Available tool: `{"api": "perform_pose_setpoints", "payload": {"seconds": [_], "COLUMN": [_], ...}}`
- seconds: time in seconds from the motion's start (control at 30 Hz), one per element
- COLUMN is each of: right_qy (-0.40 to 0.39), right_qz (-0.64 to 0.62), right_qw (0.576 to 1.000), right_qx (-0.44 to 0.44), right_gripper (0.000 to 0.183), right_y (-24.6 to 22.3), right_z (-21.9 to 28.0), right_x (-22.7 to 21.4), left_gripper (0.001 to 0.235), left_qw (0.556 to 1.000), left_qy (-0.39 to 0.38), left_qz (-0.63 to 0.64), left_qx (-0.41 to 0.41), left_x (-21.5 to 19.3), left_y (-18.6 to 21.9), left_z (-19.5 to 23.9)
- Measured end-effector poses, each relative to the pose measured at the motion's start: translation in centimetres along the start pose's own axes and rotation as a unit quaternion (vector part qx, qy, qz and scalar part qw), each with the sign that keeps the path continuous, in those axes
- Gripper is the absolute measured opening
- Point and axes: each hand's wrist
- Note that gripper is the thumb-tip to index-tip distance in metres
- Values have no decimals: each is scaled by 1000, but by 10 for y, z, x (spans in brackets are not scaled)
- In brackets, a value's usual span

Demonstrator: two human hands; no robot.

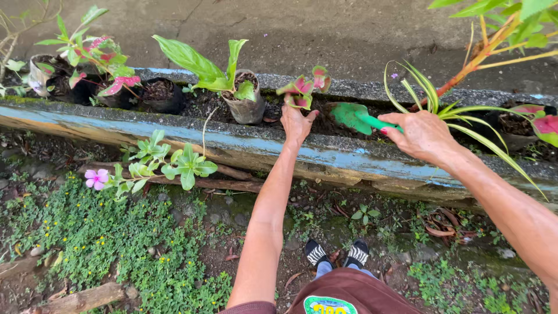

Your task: The person uses a small green hand trowel to remove weeds and loosen soil around several potted plants arranged in a long planter. The person works methodically from one end of the planter to the other, clearing debris and small unwanted plants from the soil surface.

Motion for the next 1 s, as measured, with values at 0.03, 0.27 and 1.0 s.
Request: {"api": "perform_pose_setpoints", "payload": {"seconds": [0.03,0.27,1.0], "right_qy": [18,27,-104], "right_qz": [-10,20,37], "right_qw": [1000,999,991], "right_qx": [7,-18,78], "right_gripper": [40,44,41], "right_y": [-1,-7,-26], "right_z": [-9,-16,-54], "right_x": [8,38,18], "left_gripper": [95,48,30], "left_qw": [1000,998,999], "left_qy": [1,4,38], "left_qz": [-1,-63,-26], "left_qx": [-4,8,-22], "left_x": [4,23,31], "left_y": [-2,-23,-20], "left_z": [-1,-3,-7]}}
Point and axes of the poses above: each hand's wrist, its own z-axis away from the middle knuckle, its own x-axis out of the palm, y = z × x, and after that the axes turned 5 degrees about -z, right-handed
